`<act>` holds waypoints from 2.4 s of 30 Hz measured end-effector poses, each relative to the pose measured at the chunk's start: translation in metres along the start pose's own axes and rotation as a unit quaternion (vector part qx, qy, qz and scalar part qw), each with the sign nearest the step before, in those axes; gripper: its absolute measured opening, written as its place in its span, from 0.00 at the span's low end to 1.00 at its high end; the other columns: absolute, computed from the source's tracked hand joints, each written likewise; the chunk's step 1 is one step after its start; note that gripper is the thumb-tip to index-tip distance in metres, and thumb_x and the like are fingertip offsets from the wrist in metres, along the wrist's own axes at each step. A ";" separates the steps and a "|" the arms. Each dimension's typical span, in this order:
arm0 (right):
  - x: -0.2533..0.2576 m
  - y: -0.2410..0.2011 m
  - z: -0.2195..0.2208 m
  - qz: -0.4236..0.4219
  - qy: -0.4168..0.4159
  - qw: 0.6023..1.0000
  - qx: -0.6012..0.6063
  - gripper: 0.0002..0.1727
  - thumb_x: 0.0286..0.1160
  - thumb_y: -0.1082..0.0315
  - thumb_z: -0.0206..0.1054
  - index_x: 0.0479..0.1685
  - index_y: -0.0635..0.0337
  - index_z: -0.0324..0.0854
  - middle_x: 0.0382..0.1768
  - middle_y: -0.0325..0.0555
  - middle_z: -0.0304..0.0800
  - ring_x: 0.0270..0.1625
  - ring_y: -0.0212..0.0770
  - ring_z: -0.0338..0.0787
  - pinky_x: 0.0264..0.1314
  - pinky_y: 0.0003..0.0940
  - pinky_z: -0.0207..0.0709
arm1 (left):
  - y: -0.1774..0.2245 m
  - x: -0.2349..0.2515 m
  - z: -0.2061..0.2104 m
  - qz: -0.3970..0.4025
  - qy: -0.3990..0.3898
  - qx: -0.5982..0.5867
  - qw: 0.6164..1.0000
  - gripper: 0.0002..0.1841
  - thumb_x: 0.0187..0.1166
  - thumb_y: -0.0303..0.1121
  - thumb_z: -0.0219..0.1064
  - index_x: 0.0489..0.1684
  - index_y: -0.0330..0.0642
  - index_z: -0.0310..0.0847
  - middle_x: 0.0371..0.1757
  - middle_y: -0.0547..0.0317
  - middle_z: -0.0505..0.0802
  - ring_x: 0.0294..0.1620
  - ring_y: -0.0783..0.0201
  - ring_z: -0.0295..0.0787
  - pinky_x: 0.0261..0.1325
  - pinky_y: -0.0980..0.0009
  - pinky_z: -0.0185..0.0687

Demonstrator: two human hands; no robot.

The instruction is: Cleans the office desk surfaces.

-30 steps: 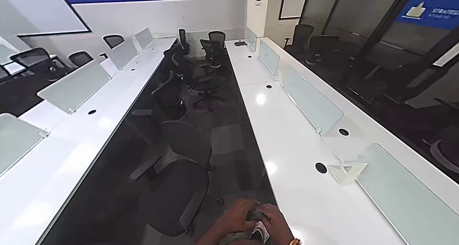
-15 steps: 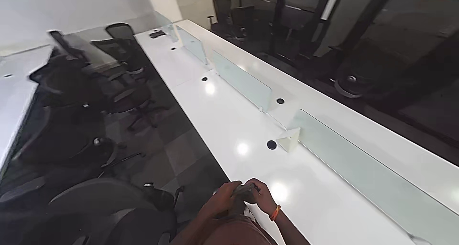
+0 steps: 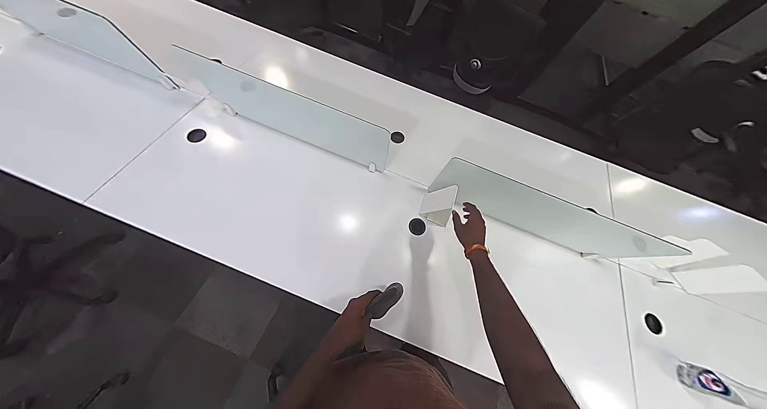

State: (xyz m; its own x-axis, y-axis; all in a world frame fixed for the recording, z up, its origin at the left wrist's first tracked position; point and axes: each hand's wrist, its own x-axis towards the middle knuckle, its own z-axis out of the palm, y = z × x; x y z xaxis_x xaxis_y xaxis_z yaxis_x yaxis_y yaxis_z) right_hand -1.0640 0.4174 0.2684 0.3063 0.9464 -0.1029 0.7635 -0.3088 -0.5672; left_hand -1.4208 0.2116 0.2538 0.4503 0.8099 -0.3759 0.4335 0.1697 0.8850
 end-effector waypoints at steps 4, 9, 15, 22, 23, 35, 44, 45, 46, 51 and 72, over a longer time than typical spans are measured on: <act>0.034 -0.028 0.016 0.150 0.008 0.988 -0.042 0.46 0.73 0.39 0.70 0.84 0.63 0.67 0.70 0.66 0.83 0.73 0.63 0.84 0.75 0.64 0.74 | -0.020 -0.004 -0.048 -0.020 -0.025 -0.011 0.999 0.27 0.75 0.18 0.58 0.77 0.41 0.76 0.66 0.48 0.91 0.68 0.59 0.88 0.75 0.56 0.81; 0.050 -0.041 0.036 0.224 -0.031 0.969 -0.096 0.35 0.77 0.44 0.68 0.72 0.65 0.78 0.63 0.66 0.88 0.69 0.62 0.87 0.72 0.63 0.77 | -0.038 -0.009 -0.087 -0.047 -0.027 -0.006 0.999 0.27 0.76 0.20 0.57 0.78 0.44 0.76 0.66 0.50 0.91 0.67 0.60 0.89 0.73 0.56 0.81; 0.055 -0.055 0.046 0.240 -0.037 0.962 -0.125 0.22 0.84 0.56 0.60 0.63 0.66 0.84 0.62 0.65 0.89 0.69 0.60 0.88 0.71 0.62 0.78 | -0.051 -0.008 -0.114 -0.043 -0.006 -0.001 0.999 0.27 0.75 0.20 0.59 0.76 0.44 0.77 0.65 0.50 0.91 0.65 0.59 0.89 0.72 0.55 0.82; 0.060 -0.074 0.042 0.191 -0.059 0.973 -0.120 0.19 0.83 0.61 0.61 0.60 0.68 0.84 0.59 0.69 0.89 0.66 0.64 0.88 0.68 0.66 0.78 | -0.049 0.003 -0.131 -0.028 -0.005 0.008 1.000 0.27 0.75 0.19 0.58 0.76 0.43 0.77 0.65 0.51 0.92 0.66 0.61 0.89 0.73 0.57 0.81; 0.062 -0.079 0.041 0.178 -0.066 0.974 -0.120 0.19 0.83 0.61 0.62 0.59 0.68 0.84 0.58 0.69 0.89 0.65 0.65 0.89 0.67 0.66 0.78 | -0.047 0.005 -0.132 -0.025 -0.008 0.006 1.000 0.27 0.75 0.19 0.58 0.77 0.42 0.76 0.65 0.51 0.92 0.66 0.61 0.89 0.73 0.58 0.81; 0.132 -0.156 0.077 0.043 -0.056 0.993 -0.098 0.18 0.84 0.59 0.61 0.50 0.68 0.85 0.47 0.69 0.91 0.53 0.68 0.92 0.52 0.70 0.82 | -0.049 0.006 -0.130 -0.048 0.011 -0.003 0.999 0.27 0.74 0.17 0.59 0.76 0.41 0.77 0.65 0.50 0.92 0.66 0.61 0.90 0.73 0.58 0.82; 0.189 -0.168 0.118 0.084 -0.008 0.993 -0.078 0.15 0.85 0.62 0.58 0.53 0.65 0.83 0.47 0.70 0.91 0.52 0.70 0.92 0.46 0.70 0.84 | -0.072 -0.024 -0.141 -0.105 0.060 0.022 0.992 0.26 0.74 0.26 0.66 0.76 0.45 0.78 0.61 0.53 0.93 0.62 0.61 0.91 0.70 0.54 0.84; 0.192 -0.164 0.123 0.091 -0.006 0.993 -0.073 0.15 0.84 0.62 0.59 0.53 0.65 0.83 0.48 0.70 0.91 0.53 0.70 0.92 0.47 0.70 0.84 | -0.075 -0.030 -0.142 -0.115 0.057 0.021 0.992 0.27 0.74 0.26 0.65 0.77 0.45 0.77 0.61 0.53 0.93 0.62 0.61 0.91 0.69 0.53 0.84; 0.194 -0.162 0.126 0.098 -0.004 0.993 -0.069 0.15 0.84 0.62 0.60 0.53 0.65 0.83 0.48 0.70 0.91 0.53 0.70 0.92 0.47 0.71 0.84 | -0.079 -0.034 -0.144 -0.120 0.054 0.019 0.991 0.28 0.73 0.26 0.65 0.77 0.45 0.77 0.61 0.52 0.93 0.61 0.60 0.92 0.68 0.52 0.85; 0.199 -0.156 0.130 0.134 -0.007 0.989 -0.061 0.15 0.82 0.63 0.60 0.51 0.66 0.83 0.49 0.70 0.91 0.54 0.69 0.92 0.48 0.71 0.83 | -0.082 -0.043 -0.154 -0.129 0.050 0.027 0.990 0.28 0.72 0.28 0.67 0.77 0.45 0.77 0.59 0.50 0.94 0.59 0.57 0.93 0.66 0.50 0.85; -0.245 -0.019 0.128 0.084 -0.191 0.978 0.021 0.30 0.83 0.51 0.60 0.80 0.56 0.75 0.68 0.48 0.89 0.69 0.45 0.89 0.78 0.46 0.77 | -0.037 0.035 -0.112 0.022 -0.108 0.040 0.993 0.25 0.75 0.21 0.61 0.75 0.40 0.78 0.63 0.51 0.93 0.64 0.62 0.90 0.73 0.58 0.83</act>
State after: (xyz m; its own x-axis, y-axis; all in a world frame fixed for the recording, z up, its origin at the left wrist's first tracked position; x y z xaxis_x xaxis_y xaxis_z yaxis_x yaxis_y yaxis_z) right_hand -1.2264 0.2033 0.2003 0.1844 0.8517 -0.4906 0.6939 -0.4663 -0.5487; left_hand -1.5087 0.2964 0.2389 0.6237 0.6740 -0.3958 0.4668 0.0849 0.8802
